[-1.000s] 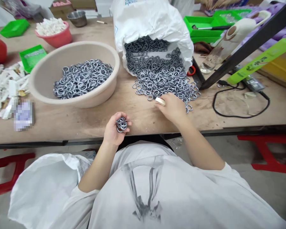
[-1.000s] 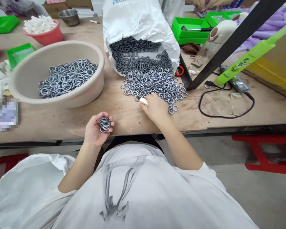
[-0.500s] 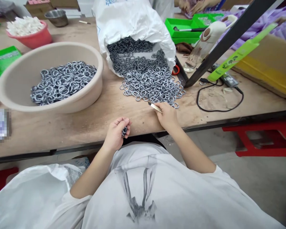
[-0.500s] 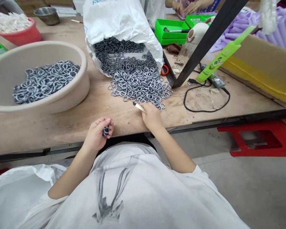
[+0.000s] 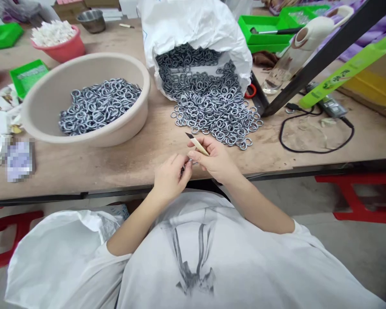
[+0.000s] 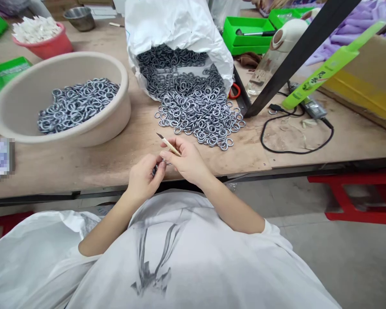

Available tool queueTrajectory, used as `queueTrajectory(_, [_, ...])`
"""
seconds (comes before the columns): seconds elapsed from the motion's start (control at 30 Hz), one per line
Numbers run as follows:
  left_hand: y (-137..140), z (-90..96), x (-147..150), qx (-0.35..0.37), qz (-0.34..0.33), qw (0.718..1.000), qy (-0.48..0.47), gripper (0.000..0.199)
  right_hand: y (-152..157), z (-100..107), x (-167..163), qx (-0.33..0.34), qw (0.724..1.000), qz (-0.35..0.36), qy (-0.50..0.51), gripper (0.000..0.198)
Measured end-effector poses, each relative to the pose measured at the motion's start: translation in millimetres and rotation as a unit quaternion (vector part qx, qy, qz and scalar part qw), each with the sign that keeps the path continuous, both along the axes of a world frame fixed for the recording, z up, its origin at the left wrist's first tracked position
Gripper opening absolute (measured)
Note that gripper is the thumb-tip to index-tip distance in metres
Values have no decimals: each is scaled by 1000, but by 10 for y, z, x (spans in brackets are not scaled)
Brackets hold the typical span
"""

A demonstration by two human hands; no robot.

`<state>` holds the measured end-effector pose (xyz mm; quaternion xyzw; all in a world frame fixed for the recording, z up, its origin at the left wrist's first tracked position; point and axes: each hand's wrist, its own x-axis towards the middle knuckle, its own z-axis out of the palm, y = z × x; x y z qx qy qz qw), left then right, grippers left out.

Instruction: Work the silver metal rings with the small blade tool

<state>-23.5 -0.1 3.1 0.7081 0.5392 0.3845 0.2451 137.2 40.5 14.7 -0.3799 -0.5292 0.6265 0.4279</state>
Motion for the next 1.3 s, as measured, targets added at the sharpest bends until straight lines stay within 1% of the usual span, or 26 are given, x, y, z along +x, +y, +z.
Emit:
queueTrajectory(0.03, [4,14,5,-42,-15,998,-39,17,-1,1,-6,8,1000,-7,2,48])
queueTrajectory(0.07, [7,25,18,-98,-24,989,-107,19,-11,2,-13,19,1000,-24,5,49])
queueTrajectory(0.1, [7,34,37,-161,-27,968,-191,21,-30,2,-19,35,998,-45,6,49])
queueTrajectory(0.17, [-5,52,85,-273,-17,894,-355,23,-78,1,-32,78,994,-73,-11,49])
queueTrajectory(0.2, [-17,62,108,-308,-10,857,-413,24,-99,0,-39,100,992,-70,-30,48])
queueTrajectory(0.23, [-31,74,126,-331,-9,829,-450,26,-112,0,-45,114,991,-54,-50,48])
queueTrajectory(0.27, [-47,87,139,-348,-16,811,-471,29,-116,-1,-51,115,991,-27,-65,48])
queueTrajectory(0.33, [-74,116,144,-367,-39,788,-492,33,-103,-1,-55,101,992,15,-73,51])
queueTrajectory(0.37, [-83,130,136,-372,-49,779,-503,34,-92,0,-49,103,992,17,-75,52])
queueTrajectory(0.4, [-87,142,123,-375,-54,769,-515,35,-85,3,-39,119,989,9,-85,53])
queueTrajectory(0.43, [-87,151,109,-374,-56,760,-528,34,-86,7,-23,149,983,-2,-106,54])
queueTrajectory(0.5, [-80,157,82,-364,-47,751,-549,33,-118,21,16,236,955,-15,-181,53])
queueTrajectory(0.57, [-69,148,69,-355,-31,748,-559,32,-182,40,48,307,915,-9,-262,51])
queueTrajectory(0.63, [-63,132,70,-352,-16,749,-561,31,-255,58,60,353,881,-9,-314,51])
queueTrajectory(0.67, [-65,127,74,-353,-11,748,-561,31,-285,64,59,368,869,-13,-330,50])
queueTrajectory(0.73, [-78,128,81,-356,-7,747,-562,31,-317,67,52,385,856,-15,-346,49])
queueTrajectory(0.8, [-107,145,81,-356,-20,747,-561,31,-293,50,55,379,855,-11,-353,47])
queueTrajectory(0.83, [-126,158,77,-360,-38,748,-556,31,-252,33,63,366,858,-11,-360,47])
queueTrajectory(0.9, [-167,181,61,-378,-93,745,-541,33,-109,-9,91,316,864,-26,-391,48])
queueTrajectory(0.97, [-190,188,34,-393,-133,737,-533,35,103,-42,114,255,857,-56,-445,47])
queueTrajectory(1.0, [-190,182,17,-396,-133,733,-536,35,223,-48,112,238,845,-68,-473,44])
queueTrajectory(1.07, [-162,151,-21,-390,-98,729,-554,30,467,-37,68,230,810,-75,-533,38])
queueTrajectory(1.13, [-111,105,-62,-378,-52,729,-569,20,695,-15,-33,249,774,-77,-576,33])
queueTrajectory(1.17, [-84,83,-82,-372,-33,730,-572,19,800,-10,-98,266,758,-68,-592,34])
queueTrajectory(1.23, [-36,50,-122,-352,3,737,-577,28,983,-24,-230,276,722,-44,-633,36])
queueTrajectory(1.3, [-2,35,-168,-336,39,740,-581,26,1123,-62,-328,277,694,-23,-664,31])
